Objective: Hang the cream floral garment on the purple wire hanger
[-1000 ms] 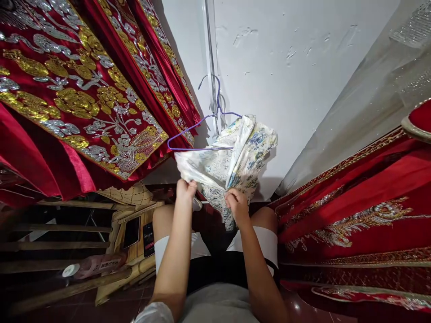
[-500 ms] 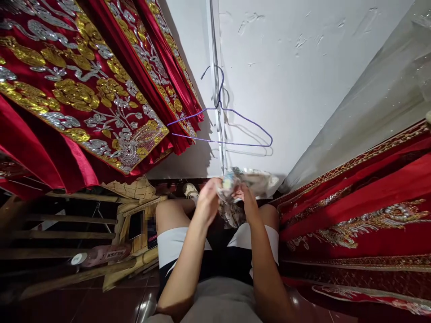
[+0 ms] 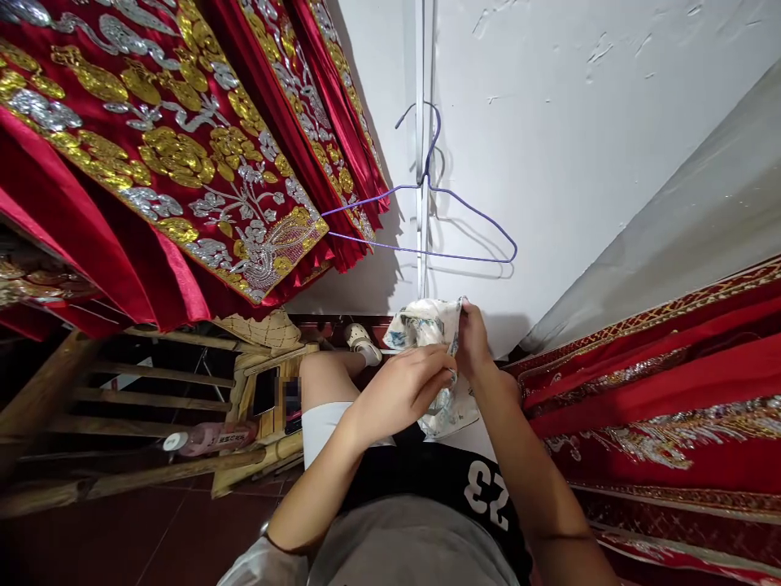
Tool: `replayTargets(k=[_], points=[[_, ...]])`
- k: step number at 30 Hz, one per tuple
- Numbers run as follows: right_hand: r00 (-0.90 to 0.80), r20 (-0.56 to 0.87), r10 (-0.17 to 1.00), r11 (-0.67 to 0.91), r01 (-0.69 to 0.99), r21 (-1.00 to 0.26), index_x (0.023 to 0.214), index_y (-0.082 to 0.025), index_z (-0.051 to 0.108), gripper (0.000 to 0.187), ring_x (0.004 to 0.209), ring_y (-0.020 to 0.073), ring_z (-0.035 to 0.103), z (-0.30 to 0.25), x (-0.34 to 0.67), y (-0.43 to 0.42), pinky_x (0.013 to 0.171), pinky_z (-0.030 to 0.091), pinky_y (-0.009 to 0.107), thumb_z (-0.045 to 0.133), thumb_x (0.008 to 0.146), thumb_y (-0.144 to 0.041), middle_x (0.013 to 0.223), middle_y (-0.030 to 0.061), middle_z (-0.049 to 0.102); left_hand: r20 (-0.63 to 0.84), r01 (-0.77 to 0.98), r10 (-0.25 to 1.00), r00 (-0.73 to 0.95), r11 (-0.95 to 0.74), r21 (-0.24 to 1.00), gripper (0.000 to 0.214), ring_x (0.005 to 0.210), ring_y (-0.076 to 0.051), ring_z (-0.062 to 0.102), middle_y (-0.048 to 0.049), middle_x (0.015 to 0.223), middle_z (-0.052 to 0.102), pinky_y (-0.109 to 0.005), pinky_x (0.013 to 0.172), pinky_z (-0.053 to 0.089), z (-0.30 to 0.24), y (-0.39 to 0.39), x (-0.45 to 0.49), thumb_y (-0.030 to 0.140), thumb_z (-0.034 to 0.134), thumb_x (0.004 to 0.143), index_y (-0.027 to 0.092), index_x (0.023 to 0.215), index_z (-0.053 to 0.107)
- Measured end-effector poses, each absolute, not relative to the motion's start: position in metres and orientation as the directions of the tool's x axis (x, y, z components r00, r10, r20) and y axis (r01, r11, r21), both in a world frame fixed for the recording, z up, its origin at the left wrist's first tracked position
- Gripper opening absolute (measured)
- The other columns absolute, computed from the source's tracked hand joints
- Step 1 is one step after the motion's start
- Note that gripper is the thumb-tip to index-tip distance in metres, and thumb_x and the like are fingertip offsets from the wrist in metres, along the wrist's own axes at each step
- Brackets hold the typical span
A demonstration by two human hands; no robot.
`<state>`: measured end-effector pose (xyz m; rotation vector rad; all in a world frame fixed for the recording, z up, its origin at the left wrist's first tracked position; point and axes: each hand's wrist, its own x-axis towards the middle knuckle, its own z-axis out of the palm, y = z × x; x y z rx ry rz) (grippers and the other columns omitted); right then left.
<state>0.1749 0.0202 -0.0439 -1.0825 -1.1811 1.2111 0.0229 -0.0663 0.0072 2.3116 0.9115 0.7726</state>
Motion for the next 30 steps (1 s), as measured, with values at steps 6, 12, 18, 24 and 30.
replayTargets(k=[6, 12, 18, 24, 30], points=[[-0.086, -0.018, 0.996, -0.037, -0.225, -0.974, 0.067, -0.024, 0.059, 0.059, 0.07, 0.0283, 0.063, -0.021, 0.178, 0.018, 0.057, 0.05, 0.036, 0.041, 0.083, -0.078, 0.058, 0.0077, 0.058, 0.586, 0.314, 0.749, 0.31, -0.662, 0.68, 0.031, 0.136, -0.03, 0.053, -0.0149, 0.138, 0.062, -0.042, 0.119, 0.033, 0.019, -0.047, 0.009, 0.032, 0.059, 0.1, 0.021, 0.129, 0.061], [-0.641, -0.205, 0.74, -0.151, 0.138, -0.979, 0.069, -0.019, 0.07, 0.047, 0.061, 0.0202, 0.059, 0.03, 0.185, 0.006, 0.053, 0.045, 0.03, 0.074, 0.075, -0.065, 0.061, 0.0037, 0.065, 0.364, -0.038, 0.83, 0.424, -0.385, 0.922, 0.068, 0.119, -0.032, 0.063, -0.014, 0.12, 0.07, -0.042, 0.11, 0.043, -0.001, -0.018, -0.005, 0.069, 0.045, 0.097, 0.02, 0.143, 0.054], [-0.85, -0.241, 0.468, 0.307, 0.412, -0.858, 0.062, -0.017, 0.072, 0.028, 0.053, 0.0135, 0.055, 0.079, 0.22, 0.02, 0.048, 0.038, 0.024, 0.074, 0.081, -0.037, 0.059, 0.0004, 0.066, 0.128, 0.238, 0.654, 0.746, -0.441, 0.865, 0.045, 0.089, -0.025, 0.066, -0.0085, 0.098, 0.071, -0.032, 0.084, 0.05, -0.047, -0.037, -0.015, 0.062, 0.052, 0.097, 0.02, 0.099, 0.068], [-0.316, 0.301, 0.9, 0.429, 0.519, -0.739, 0.112, -0.021, 0.077, 0.034, 0.09, 0.0254, 0.068, 0.054, 0.228, 0.067, 0.077, 0.051, 0.035, 0.068, 0.079, -0.023, 0.104, 0.0086, 0.076, 0.015, 0.626, 0.895, 0.446, -0.324, 0.709, 0.027, 0.055, -0.023, 0.057, -0.0019, 0.054, 0.057, -0.033, 0.078, 0.048, -0.05, -0.011, -0.07, 0.038, 0.08, 0.076, 0.024, 0.061, 0.062], [-0.171, 0.411, 0.896, 0.445, 0.379, -0.811, 0.091, -0.02, 0.069, 0.021, 0.088, 0.0222, 0.061, -0.005, 0.191, 0.118, 0.083, 0.047, 0.034, 0.053, 0.088, -0.032, 0.091, 0.0055, 0.07, 0.112, 0.477, 0.992, -0.054, -0.073, 0.876, 0.043, 0.084, -0.03, 0.069, 0.0005, 0.056, 0.053, -0.038, 0.107, 0.044, -0.019, 0.044, -0.101, 0.009, 0.093, 0.045, 0.023, 0.044, 0.052]])
